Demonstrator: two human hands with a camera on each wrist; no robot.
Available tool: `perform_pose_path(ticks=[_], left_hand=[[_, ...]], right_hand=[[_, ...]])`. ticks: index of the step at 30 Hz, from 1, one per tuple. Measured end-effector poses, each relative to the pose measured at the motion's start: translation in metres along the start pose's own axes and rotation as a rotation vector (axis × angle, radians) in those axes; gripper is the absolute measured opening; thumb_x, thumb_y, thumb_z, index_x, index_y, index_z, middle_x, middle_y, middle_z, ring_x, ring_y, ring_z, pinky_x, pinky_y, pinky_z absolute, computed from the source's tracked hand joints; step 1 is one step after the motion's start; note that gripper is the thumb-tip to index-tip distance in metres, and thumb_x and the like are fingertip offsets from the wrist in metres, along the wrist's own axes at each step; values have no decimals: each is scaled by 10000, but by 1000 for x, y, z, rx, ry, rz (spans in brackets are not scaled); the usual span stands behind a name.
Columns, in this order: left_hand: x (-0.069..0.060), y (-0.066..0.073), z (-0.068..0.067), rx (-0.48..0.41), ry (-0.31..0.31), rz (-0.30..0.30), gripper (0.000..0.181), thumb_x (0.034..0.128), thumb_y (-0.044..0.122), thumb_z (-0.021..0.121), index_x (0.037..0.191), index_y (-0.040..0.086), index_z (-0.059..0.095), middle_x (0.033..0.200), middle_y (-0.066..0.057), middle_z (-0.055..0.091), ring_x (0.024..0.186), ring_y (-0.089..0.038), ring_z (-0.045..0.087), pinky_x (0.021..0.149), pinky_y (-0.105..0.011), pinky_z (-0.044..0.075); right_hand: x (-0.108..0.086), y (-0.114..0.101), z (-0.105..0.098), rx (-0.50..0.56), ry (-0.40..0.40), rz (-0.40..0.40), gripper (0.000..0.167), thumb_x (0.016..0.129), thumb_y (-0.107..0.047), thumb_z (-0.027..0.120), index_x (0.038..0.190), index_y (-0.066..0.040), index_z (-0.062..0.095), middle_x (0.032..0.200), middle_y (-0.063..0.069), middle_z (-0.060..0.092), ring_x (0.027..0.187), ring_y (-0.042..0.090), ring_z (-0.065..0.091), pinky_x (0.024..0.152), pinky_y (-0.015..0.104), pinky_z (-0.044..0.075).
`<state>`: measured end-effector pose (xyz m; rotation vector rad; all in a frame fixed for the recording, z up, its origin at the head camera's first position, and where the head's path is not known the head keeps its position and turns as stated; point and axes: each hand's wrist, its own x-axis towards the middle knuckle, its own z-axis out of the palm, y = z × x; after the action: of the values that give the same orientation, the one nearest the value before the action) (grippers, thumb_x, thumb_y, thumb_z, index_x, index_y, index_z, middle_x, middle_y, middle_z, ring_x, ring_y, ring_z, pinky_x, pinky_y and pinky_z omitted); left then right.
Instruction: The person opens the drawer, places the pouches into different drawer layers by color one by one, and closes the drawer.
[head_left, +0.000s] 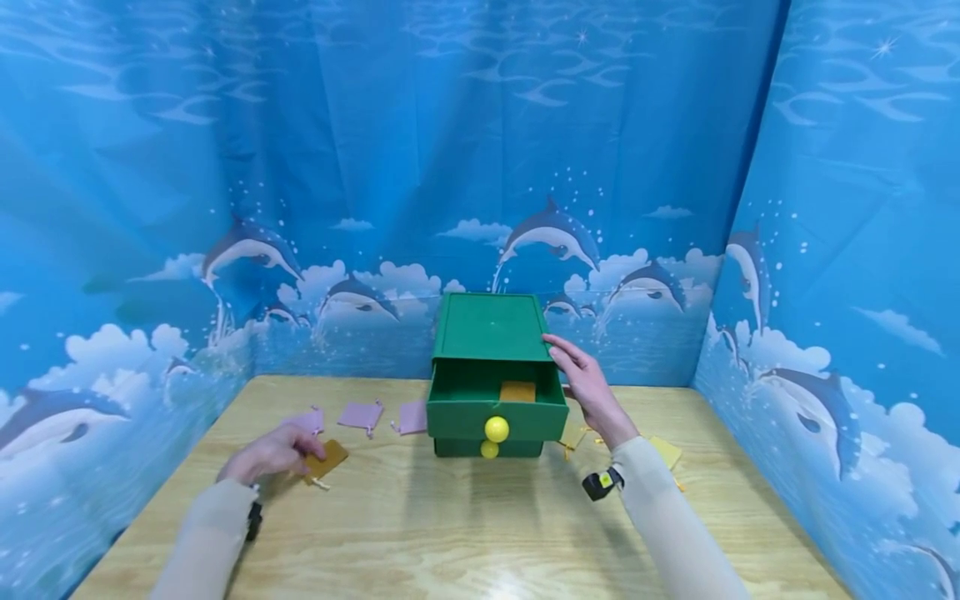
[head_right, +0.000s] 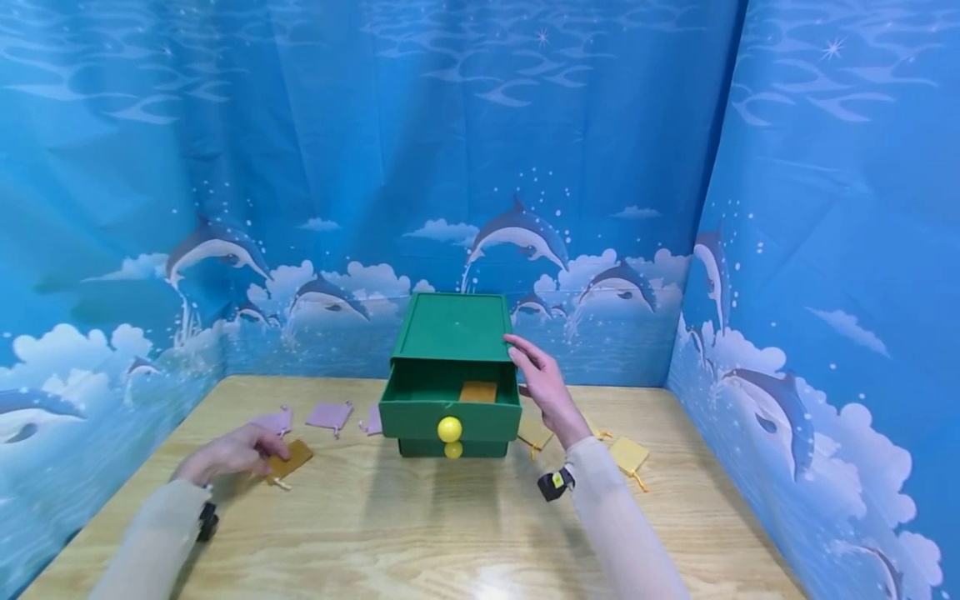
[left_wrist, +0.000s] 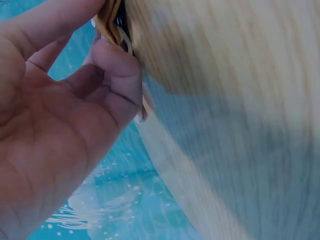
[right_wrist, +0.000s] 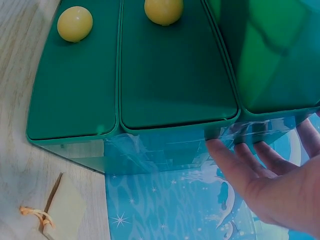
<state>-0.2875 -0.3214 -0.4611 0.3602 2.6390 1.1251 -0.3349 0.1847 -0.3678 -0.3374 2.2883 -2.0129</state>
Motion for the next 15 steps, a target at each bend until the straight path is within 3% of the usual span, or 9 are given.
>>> perform_pose_path(ticks=[6, 15], left_hand=[[1, 1, 4, -2, -8, -31, 298, 699, -112, 690, 975, -2, 720, 967, -90, 657, 866, -220, 550, 739, -314, 490], [2, 3, 6, 7, 4, -32, 277, 701, -130, 680, 954, -21, 718, 933, -76, 665, 832, -207, 566, 723, -321, 514]], right_hand=[[0, 0, 1, -4, 5, 2, 509, 1008, -499, 466, 1476, -303, 438, 1615, -14, 267, 1486, 311, 249, 1090, 628, 356], [1, 1, 0, -11, 20, 6, 496, 997, -513, 480, 1455, -325, 459, 1607, -35, 280, 1487, 300, 250, 1089, 621, 363]])
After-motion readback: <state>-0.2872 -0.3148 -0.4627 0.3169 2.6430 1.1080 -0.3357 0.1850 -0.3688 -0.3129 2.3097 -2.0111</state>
